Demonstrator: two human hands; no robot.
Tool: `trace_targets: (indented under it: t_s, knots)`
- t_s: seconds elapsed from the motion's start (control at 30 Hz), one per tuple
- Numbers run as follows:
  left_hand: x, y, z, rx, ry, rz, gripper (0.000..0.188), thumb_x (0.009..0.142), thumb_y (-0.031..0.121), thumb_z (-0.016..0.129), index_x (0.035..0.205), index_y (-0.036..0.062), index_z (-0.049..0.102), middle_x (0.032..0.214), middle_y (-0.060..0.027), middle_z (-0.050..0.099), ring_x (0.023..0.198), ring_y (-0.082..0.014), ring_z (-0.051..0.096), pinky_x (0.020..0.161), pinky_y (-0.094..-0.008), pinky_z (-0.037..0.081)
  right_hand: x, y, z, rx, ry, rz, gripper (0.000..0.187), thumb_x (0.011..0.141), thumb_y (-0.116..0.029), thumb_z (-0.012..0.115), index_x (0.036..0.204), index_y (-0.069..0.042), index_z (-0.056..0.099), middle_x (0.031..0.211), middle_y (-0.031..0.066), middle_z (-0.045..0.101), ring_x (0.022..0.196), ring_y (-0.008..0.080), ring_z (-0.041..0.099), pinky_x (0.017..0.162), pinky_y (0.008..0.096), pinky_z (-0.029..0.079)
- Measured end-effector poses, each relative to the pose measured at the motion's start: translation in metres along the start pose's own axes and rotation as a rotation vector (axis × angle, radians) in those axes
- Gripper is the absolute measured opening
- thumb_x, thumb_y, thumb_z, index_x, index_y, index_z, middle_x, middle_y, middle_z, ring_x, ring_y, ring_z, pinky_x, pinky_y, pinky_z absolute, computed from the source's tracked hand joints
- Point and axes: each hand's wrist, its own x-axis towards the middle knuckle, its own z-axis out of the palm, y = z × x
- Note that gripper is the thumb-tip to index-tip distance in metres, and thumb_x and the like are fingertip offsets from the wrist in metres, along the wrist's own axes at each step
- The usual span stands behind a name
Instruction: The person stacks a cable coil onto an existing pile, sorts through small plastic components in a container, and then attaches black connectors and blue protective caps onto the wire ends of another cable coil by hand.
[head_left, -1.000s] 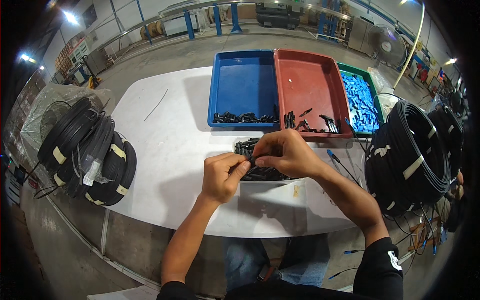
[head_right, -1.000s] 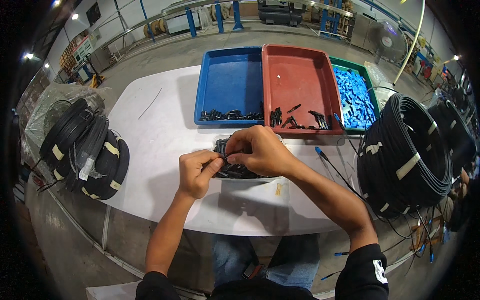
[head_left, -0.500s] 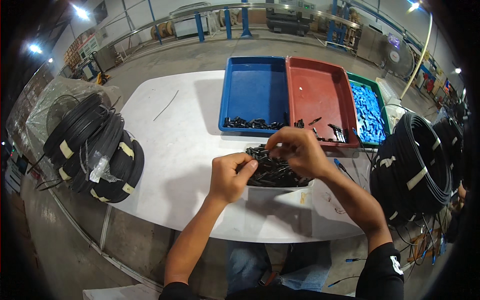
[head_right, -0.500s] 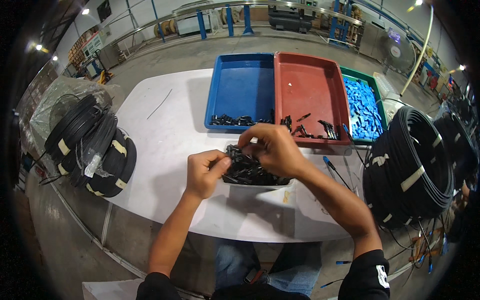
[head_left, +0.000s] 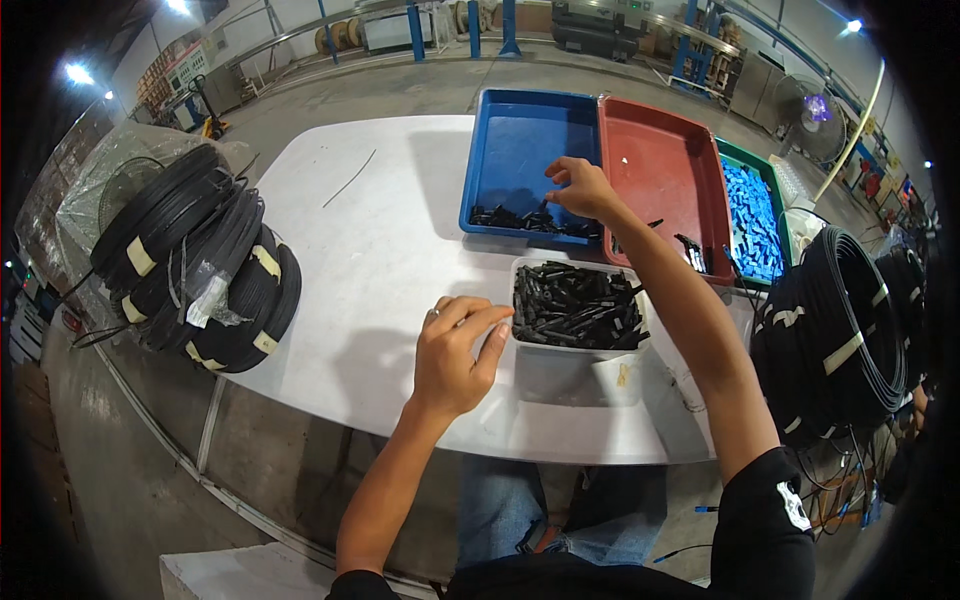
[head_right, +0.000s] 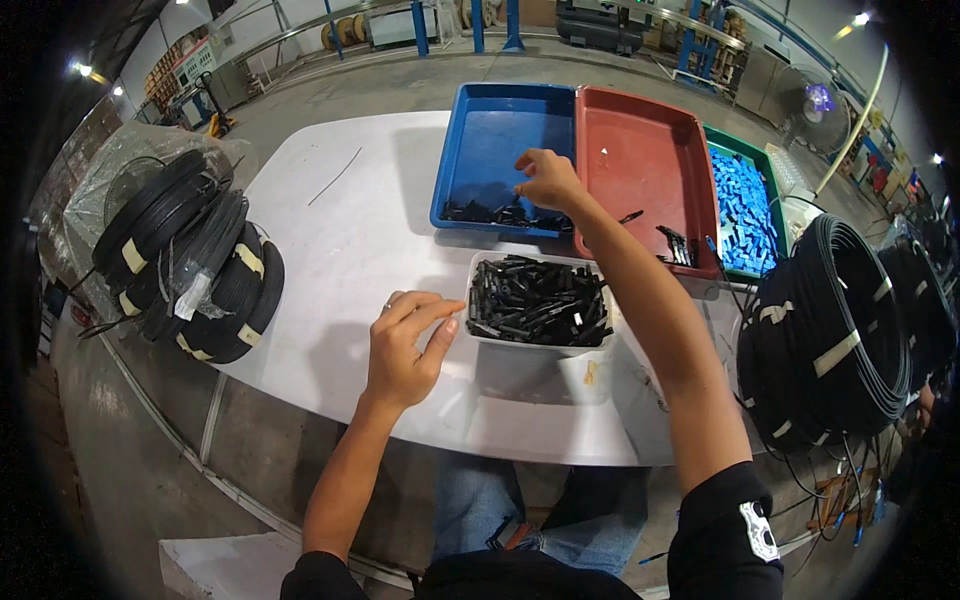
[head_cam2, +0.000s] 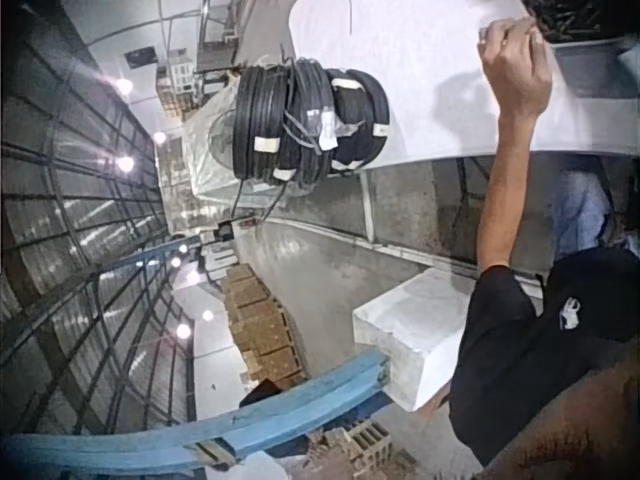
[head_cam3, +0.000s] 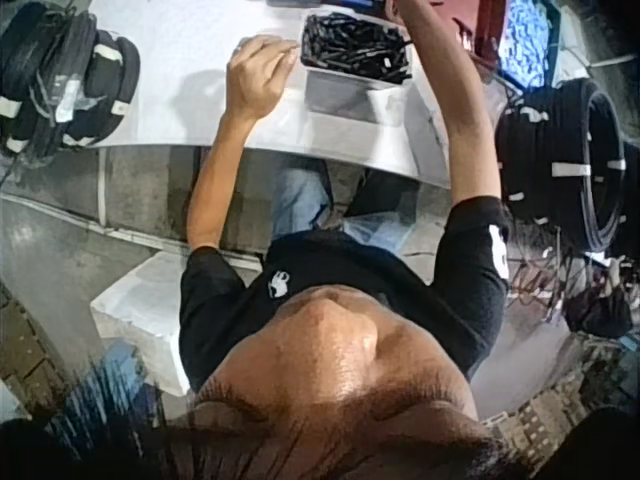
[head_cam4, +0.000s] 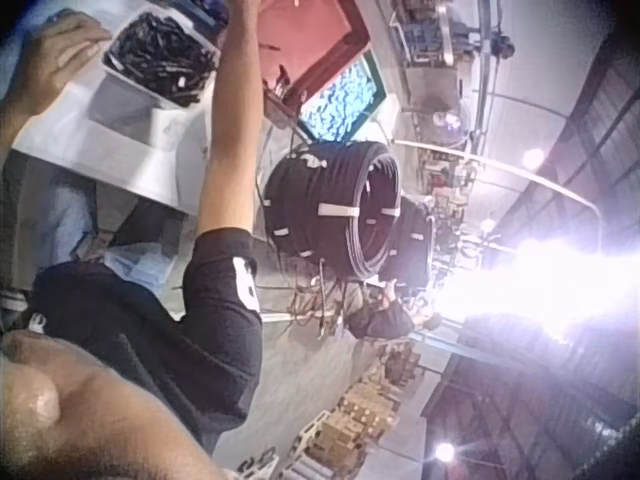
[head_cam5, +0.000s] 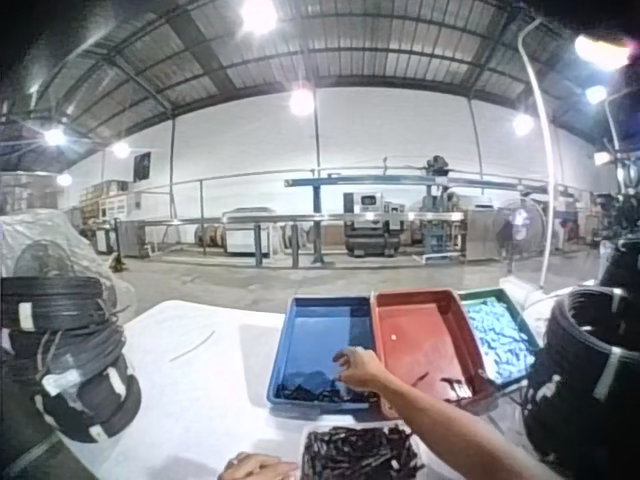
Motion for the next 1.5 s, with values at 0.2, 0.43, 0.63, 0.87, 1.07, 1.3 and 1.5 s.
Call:
trace_targets:
  t_s: [0.2,0.43,0.63,0.87,1.07,1.3,1.5]
  knots:
    - [-0.03,0.01,-0.006,0.03,0.005,-0.04,0.02,0.082,0.009,0.071,0.101,0.0044,0.075,0.096,-0.0104,0.067,0.088,-0.0287,0.061,0.08,-0.0386,0.047,-0.06,-0.037,-0.033,0.259,-0.183,-0.096,0.031,0.079,-0.01,0.076,0.109,-0.002,0.071,0.102,0.0146,0.073,0.095,0.0283,0.07,0.087,0.0368,0.054]
    - [-0.023,0.01,0.018,0.143,0.08,0.098,0.018,0.077,0.009,0.077,0.095,0.0093,0.076,0.093,-0.0013,0.066,0.087,-0.0218,0.059,0.077,-0.0363,0.044,-0.124,-0.078,-0.045,0.004,-0.452,-0.577,0.032,0.08,-0.005,0.075,0.111,-0.008,0.072,0.13,0.0141,0.061,0.122,0.0334,0.055,0.104,0.0434,0.044]
    - [-0.022,0.012,0.021,0.174,0.055,0.102,0.018,0.078,0.01,0.077,0.096,0.0102,0.077,0.095,-0.0009,0.066,0.091,-0.0218,0.058,0.079,-0.0363,0.043,-0.141,-0.074,-0.056,-0.069,-0.5,-0.519,0.026,0.082,-0.001,0.072,0.107,-0.008,0.071,0.12,0.0126,0.06,0.12,0.033,0.052,0.102,0.0418,0.044]
    - [-0.022,0.015,0.013,0.152,-0.051,0.11,0.022,0.084,0.017,0.072,0.104,0.0075,0.076,0.104,-0.0038,0.067,0.1,-0.0247,0.058,0.088,-0.039,0.042,-0.147,-0.063,-0.07,-0.081,-0.5,-0.493,0.022,0.083,0.003,0.069,0.103,-0.006,0.071,0.115,0.0127,0.062,0.112,0.0314,0.06,0.096,0.0411,0.049]
    - [-0.022,0.019,0.016,0.133,-0.051,0.121,0.024,0.086,0.019,0.071,0.105,0.0048,0.075,0.107,-0.0065,0.068,0.106,-0.0268,0.058,0.093,-0.0407,0.04,-0.145,-0.082,-0.058,-0.009,-0.373,-0.508,0.025,0.081,0.001,0.071,0.105,-0.006,0.071,0.111,0.0131,0.064,0.105,0.0332,0.063,0.09,0.042,0.051]
    - [-0.014,0.011,0.005,0.046,0.054,0.074,0.017,0.087,0.012,0.068,0.101,0.0053,0.076,0.099,-0.0109,0.071,0.097,-0.0301,0.062,0.088,-0.039,0.046,-0.127,-0.072,-0.051,0.088,-0.463,-0.426,0.029,0.077,0.003,0.075,0.105,-0.001,0.071,0.096,0.0135,0.069,0.09,0.0288,0.07,0.08,0.0376,0.055]
    - [0.028,-0.01,0.016,0.058,-0.055,0.046,0.014,0.078,0.011,0.077,0.091,0.0046,0.077,0.093,-0.0106,0.07,0.091,-0.0302,0.062,0.084,-0.0394,0.049,-0.132,-0.065,-0.066,0.12,-0.463,-0.321,0.029,0.077,0.005,0.073,0.105,0.0,0.071,0.101,0.0158,0.072,0.095,0.0281,0.071,0.086,0.037,0.055]
